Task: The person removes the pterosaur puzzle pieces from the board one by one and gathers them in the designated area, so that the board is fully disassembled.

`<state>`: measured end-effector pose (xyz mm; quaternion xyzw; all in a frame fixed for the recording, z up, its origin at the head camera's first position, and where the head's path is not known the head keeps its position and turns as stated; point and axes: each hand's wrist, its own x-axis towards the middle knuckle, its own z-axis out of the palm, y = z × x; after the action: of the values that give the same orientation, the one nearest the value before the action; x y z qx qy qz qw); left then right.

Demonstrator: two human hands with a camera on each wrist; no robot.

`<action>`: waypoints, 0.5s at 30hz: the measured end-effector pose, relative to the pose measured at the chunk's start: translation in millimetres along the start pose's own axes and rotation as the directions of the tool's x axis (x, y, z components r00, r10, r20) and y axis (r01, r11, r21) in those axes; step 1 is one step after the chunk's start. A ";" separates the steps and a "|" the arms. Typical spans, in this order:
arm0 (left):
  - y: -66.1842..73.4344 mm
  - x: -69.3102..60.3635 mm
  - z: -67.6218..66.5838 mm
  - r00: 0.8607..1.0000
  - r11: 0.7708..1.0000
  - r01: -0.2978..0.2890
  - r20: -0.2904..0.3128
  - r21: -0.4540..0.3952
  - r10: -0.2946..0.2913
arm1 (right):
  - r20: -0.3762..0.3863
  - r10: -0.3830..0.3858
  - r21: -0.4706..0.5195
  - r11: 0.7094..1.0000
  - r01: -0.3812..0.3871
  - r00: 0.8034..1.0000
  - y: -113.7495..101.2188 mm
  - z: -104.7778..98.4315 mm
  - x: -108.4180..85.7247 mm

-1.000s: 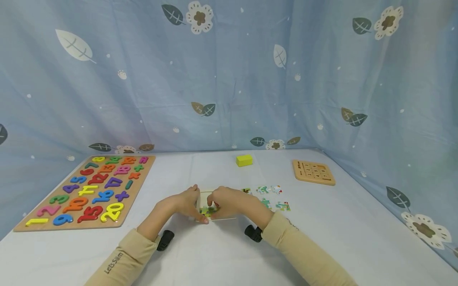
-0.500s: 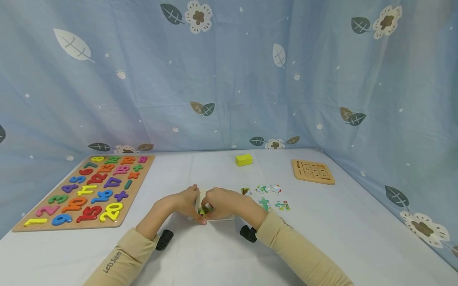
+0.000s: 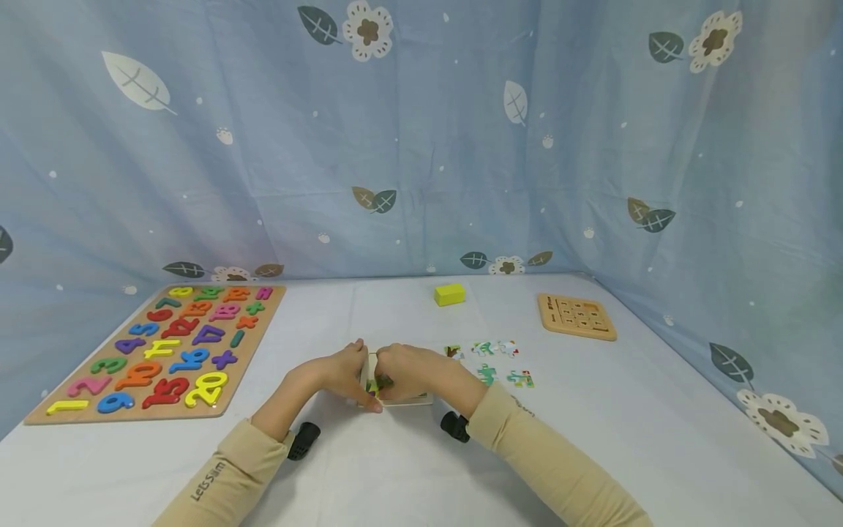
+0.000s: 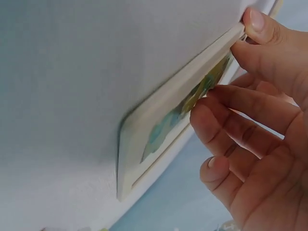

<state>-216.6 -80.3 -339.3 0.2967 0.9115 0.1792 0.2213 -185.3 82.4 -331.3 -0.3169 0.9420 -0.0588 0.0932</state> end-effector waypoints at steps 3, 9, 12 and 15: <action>-0.3 0.1 -0.5 1.000 1.000 0.001 0.006 -0.009 -0.001 | -0.011 -0.011 -0.013 1.000 0.011 1.000 -2.4 -1.7 0.0; -0.4 0.3 -0.1 1.000 1.000 -0.005 0.012 -0.028 0.006 | -0.054 -0.045 -0.116 0.992 0.039 0.998 -7.6 -2.0 1.3; -0.6 0.5 0.4 1.000 1.000 -0.013 0.008 -0.027 0.014 | -0.082 -0.058 -0.144 0.989 0.045 0.995 -8.0 -0.3 1.8; -0.6 0.4 0.6 1.000 0.999 -0.016 0.005 -0.030 0.016 | -0.095 -0.062 -0.147 0.988 0.047 0.994 -8.6 0.0 1.3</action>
<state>-216.9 -80.4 -340.2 0.3010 0.9058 0.1939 0.2266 -181.2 74.9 -330.0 -0.3451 0.9383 -0.0085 0.0212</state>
